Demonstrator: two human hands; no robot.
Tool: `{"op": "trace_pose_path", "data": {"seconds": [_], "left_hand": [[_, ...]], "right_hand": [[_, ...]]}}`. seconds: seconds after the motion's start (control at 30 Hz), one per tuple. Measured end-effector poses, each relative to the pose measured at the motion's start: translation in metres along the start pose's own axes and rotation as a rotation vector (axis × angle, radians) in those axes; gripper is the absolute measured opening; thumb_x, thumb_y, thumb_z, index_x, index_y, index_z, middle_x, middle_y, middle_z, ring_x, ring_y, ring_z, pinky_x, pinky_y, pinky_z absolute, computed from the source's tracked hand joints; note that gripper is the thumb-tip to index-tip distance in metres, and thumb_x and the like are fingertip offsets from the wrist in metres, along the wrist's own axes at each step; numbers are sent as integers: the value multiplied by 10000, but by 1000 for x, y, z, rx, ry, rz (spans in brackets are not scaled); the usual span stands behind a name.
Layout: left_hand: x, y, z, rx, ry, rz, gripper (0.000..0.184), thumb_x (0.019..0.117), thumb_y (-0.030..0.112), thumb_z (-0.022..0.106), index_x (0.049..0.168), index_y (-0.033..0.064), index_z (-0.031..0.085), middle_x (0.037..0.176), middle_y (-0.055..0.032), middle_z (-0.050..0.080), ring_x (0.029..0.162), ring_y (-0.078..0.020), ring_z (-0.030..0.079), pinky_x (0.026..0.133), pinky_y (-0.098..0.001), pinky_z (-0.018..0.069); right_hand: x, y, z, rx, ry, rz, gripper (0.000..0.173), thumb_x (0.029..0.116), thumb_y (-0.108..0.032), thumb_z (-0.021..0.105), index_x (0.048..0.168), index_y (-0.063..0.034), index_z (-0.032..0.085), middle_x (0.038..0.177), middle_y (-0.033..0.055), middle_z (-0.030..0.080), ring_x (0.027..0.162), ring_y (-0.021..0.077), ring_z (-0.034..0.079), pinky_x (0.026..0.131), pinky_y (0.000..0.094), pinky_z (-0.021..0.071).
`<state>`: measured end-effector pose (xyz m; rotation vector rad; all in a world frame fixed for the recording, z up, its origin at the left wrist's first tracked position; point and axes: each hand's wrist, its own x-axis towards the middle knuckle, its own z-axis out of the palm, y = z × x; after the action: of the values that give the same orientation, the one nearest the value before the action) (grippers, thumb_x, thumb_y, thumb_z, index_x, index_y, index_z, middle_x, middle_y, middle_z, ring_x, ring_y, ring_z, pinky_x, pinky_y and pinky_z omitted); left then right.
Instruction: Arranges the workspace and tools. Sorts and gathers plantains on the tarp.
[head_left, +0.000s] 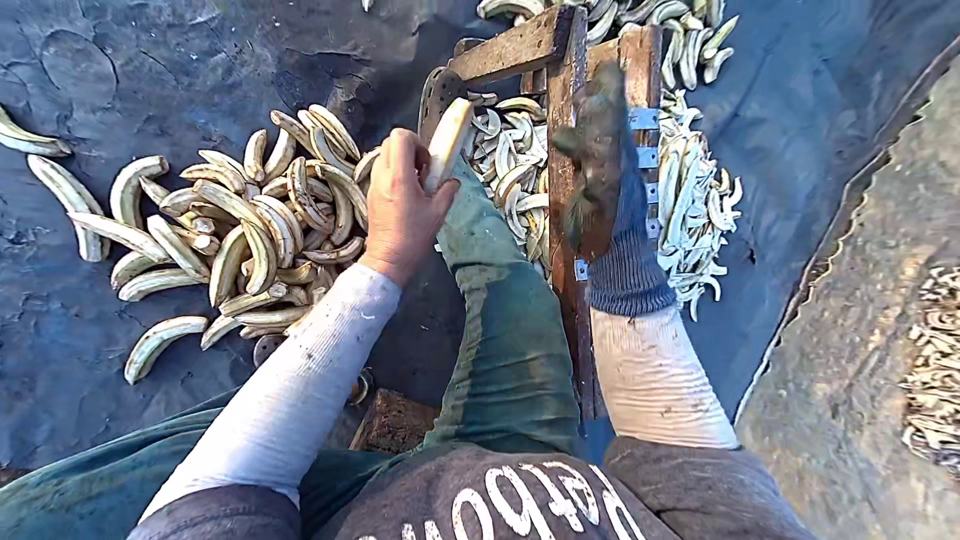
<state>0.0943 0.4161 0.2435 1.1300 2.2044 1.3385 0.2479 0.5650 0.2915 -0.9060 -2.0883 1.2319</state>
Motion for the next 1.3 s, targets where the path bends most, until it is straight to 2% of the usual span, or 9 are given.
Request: {"op": "trace_pose_path", "data": {"seconds": [0.07,0.23,0.33,0.4,0.47,0.6,0.77,0.97,1.3], "left_hand": [[-16,27,19,-76,-1,261,360,844,154,815,1069,-69,642,1037,-233,647,934,-339,646,854,-450,544],[-51,29,51,-192,-243,587,335,903,189,783,1166,3,690,1182,-195,674,1096,-336,658,919,-436,567],[-47,6,41,-159,-253,425,302,966,152,684,1223,-5,662,1217,-201,662,1111,-332,651,955,-458,546],[-40,-6,31,-141,-231,329,288,993,136,627,1240,-11,643,1214,-206,656,1083,-317,657,956,-454,540],[-35,-14,26,-130,-199,277,282,1003,132,597,1241,-15,635,1206,-207,652,1047,-301,660,933,-437,543],[-36,-19,28,-126,-192,228,263,1007,110,583,1231,-17,634,1214,-204,649,1040,-295,659,920,-428,540],[-36,-31,35,-110,-208,196,260,1003,109,571,1226,-3,644,1203,-193,654,1015,-282,665,895,-415,548],[-33,-46,36,-116,-191,126,252,1008,102,568,1225,1,646,1196,-196,645,975,-258,664,863,-380,551],[-13,-99,36,-63,-170,-21,263,1001,81,563,1224,-34,644,1186,-221,661,1045,-308,670,945,-439,537]], "right_hand": [[-46,-4,7,408,-59,124,491,1091,-238,354,1549,-65,315,1455,114,521,1208,173,607,980,337,546],[-107,18,-39,602,-15,200,408,1085,-346,349,1461,-244,469,1299,10,635,1039,123,659,835,302,578],[-138,32,-83,76,100,225,557,1061,-356,409,1597,-240,310,1413,1,570,1127,80,619,901,278,551],[-168,43,-106,-462,49,174,659,1052,-400,431,1632,-147,249,1569,103,463,1363,194,524,1119,419,442],[-195,58,-112,-796,-36,84,696,1026,-468,449,1595,-84,342,1516,228,497,1360,408,512,1124,619,373],[-213,74,-95,-958,4,25,643,1037,-483,394,1495,-47,512,1460,297,524,1324,561,479,1098,731,296],[-180,77,-85,-974,-5,108,602,1073,-415,277,1573,-104,399,1656,135,325,1557,370,217,1214,684,65],[-109,85,-80,-983,-18,91,616,1085,-477,230,1650,-235,203,1725,-13,138,1593,250,93,1222,661,89],[71,75,-38,-1049,38,269,674,1072,-534,153,1660,-206,114,1726,61,112,1594,283,72,1211,677,-1]]}}
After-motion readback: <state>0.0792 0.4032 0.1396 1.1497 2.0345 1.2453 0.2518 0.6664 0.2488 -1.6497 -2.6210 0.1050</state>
